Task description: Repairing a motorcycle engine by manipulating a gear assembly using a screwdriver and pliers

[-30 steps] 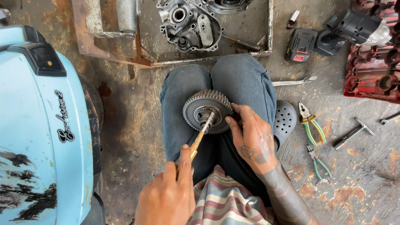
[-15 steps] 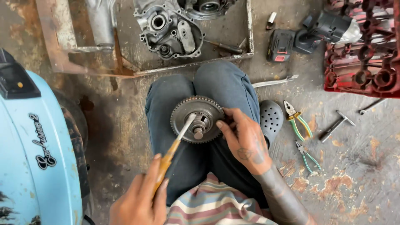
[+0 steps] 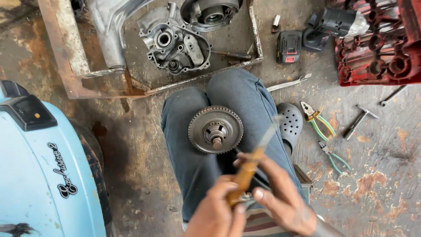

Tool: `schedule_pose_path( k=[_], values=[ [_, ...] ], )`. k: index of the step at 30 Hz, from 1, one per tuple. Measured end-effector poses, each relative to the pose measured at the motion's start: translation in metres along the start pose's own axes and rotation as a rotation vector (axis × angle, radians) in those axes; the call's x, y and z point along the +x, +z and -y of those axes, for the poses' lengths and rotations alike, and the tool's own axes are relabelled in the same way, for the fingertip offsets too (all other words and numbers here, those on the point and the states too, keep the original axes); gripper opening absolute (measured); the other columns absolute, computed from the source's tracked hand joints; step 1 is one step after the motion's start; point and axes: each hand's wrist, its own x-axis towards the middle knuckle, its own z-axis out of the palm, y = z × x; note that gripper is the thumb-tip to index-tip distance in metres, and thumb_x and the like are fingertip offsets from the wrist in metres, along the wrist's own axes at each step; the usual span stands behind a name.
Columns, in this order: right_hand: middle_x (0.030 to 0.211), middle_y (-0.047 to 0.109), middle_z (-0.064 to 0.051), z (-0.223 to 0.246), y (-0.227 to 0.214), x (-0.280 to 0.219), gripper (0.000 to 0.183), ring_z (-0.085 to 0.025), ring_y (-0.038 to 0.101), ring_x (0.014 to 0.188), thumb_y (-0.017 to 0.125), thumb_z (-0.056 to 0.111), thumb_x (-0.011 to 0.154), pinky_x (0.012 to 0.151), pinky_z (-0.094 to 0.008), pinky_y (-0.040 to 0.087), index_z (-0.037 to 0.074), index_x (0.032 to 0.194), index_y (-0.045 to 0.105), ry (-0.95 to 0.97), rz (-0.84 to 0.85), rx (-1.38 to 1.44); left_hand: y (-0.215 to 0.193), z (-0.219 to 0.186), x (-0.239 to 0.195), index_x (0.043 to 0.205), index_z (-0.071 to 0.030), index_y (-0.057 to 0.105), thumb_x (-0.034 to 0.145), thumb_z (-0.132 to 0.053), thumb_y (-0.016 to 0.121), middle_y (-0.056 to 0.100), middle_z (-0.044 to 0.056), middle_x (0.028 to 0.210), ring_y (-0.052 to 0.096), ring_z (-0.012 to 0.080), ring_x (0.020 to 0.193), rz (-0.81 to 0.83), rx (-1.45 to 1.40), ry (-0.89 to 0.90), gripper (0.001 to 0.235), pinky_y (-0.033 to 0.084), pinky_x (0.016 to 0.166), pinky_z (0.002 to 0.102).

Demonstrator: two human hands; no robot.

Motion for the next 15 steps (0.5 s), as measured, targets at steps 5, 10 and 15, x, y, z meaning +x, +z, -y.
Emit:
schedule_pose_path(
  k=[5,10,15],
  values=[
    [0.115,0.073,-0.022,-0.002,0.005,-0.012,0.037,-0.030,0.070,0.103,0.052,0.005,0.093,0.090,-0.042,0.059,-0.005,0.128,0.057,0.052,-0.331,0.246,-0.027,-0.027,0.054,0.120,-0.001,0.051,0.087,-0.002,0.066,0.063,0.020,0.111,0.066,0.0332,0.096,0.073,-0.216,0.175,0.036,0.053,0.085,0.041],
    [0.101,0.070,-0.019,0.002,-0.038,-0.018,0.042,-0.035,0.076,0.098,0.051,0.006,0.095,0.083,-0.047,0.066,-0.003,0.137,0.054,-0.051,-0.440,0.086,-0.083,0.025,0.058,0.110,-0.009,0.068,0.086,-0.018,0.070,0.072,0.004,0.096,0.067,0.0252,0.086,-0.345,0.293,0.105,0.026,0.052,0.081,0.037],
    [0.074,0.065,-0.012,0.012,-0.049,-0.021,0.052,-0.017,0.056,0.051,0.058,0.003,0.092,0.035,-0.026,0.032,0.001,0.144,0.061,0.377,-0.376,-0.159,-0.108,0.073,0.085,0.145,0.000,0.046,0.085,-0.030,0.068,0.057,0.017,0.145,0.051,0.0310,0.139,-0.183,0.335,0.231,0.070,0.024,0.122,0.051]
  ],
)
